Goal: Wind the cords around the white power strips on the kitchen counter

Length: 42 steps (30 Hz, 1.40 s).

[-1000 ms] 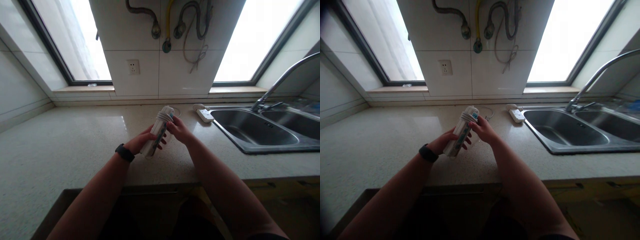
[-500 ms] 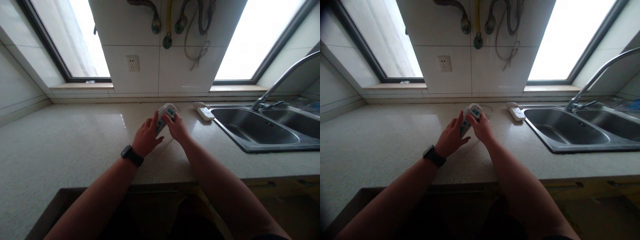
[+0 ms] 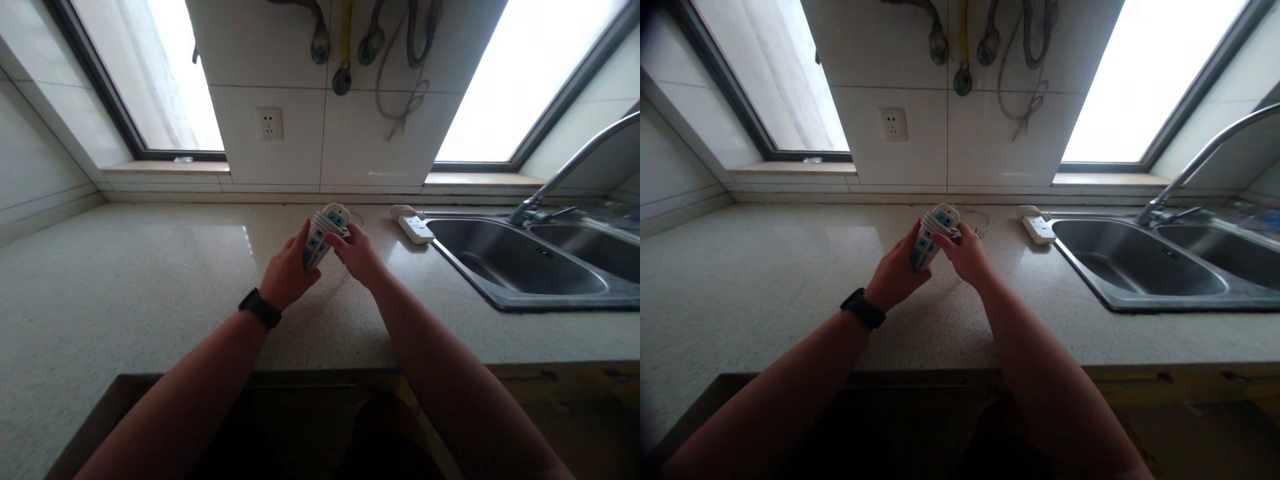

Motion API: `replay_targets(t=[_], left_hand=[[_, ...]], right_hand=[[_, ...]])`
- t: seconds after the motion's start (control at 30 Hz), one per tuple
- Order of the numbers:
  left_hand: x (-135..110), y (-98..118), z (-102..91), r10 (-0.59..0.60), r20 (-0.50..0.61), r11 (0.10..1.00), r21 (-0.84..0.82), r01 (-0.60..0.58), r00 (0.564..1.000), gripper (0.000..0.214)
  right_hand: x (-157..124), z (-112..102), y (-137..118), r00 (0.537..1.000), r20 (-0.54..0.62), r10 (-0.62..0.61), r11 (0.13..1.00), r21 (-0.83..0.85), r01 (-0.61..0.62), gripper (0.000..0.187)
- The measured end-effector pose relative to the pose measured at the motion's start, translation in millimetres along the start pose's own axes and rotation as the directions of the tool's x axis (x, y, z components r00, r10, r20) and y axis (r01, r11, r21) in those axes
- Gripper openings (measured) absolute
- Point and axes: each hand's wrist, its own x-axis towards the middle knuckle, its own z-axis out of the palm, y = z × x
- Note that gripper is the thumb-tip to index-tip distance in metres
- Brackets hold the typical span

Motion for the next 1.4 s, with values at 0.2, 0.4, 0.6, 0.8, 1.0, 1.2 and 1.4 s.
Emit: replay_targets(t=[0.2,0.4,0.6,0.8,1.0,1.2,1.4], left_hand=[[0.7,-3.0,1.8,0.041,-0.02,0.977,-0.208,-0.044,0.999,0.103],[0.7,0.2,2.2,0.042,0.025,0.898,-0.439,-0.027,0.999,0.099],[0.5,6.1,1.7,0.059,0.114,0.744,-0.667,0.032,0.992,0.092],[-3.0,12.4,-7.4,0.118,0.283,0.586,-0.793,0.163,0.952,0.078],[-8.3,6.8,-11.8,0.175,0.474,0.381,-0.841,0.385,0.863,0.074],[-10.9,8.7,-12.0,0.311,0.523,0.21,-0.852,0.48,0.793,0.06],[-9.0,14.9,-15.2,0.293,0.538,0.181,-0.843,0.507,0.79,0.059]], right_hand=[[2.1,-7.5,-1.1,0.986,0.158,-0.061,0.988,0.148,0.037,0.034],[3.3,-13.8,-4.7,0.974,0.195,-0.111,0.976,0.207,0.069,0.034],[1.6,-21.1,-8.0,0.965,0.234,-0.117,0.963,0.264,0.053,0.042],[-5.7,-19.9,-12.6,0.951,0.244,-0.19,0.923,0.375,0.088,0.07],[-6.9,-24.1,-12.2,0.907,0.37,-0.202,0.907,0.421,0.03,0.066],[-8.8,-31.8,-14.4,0.874,0.458,-0.164,0.9,0.432,-0.058,0.053],[-10.2,-29.7,-22.6,0.894,0.41,-0.18,0.951,0.305,0.052,0.048]])
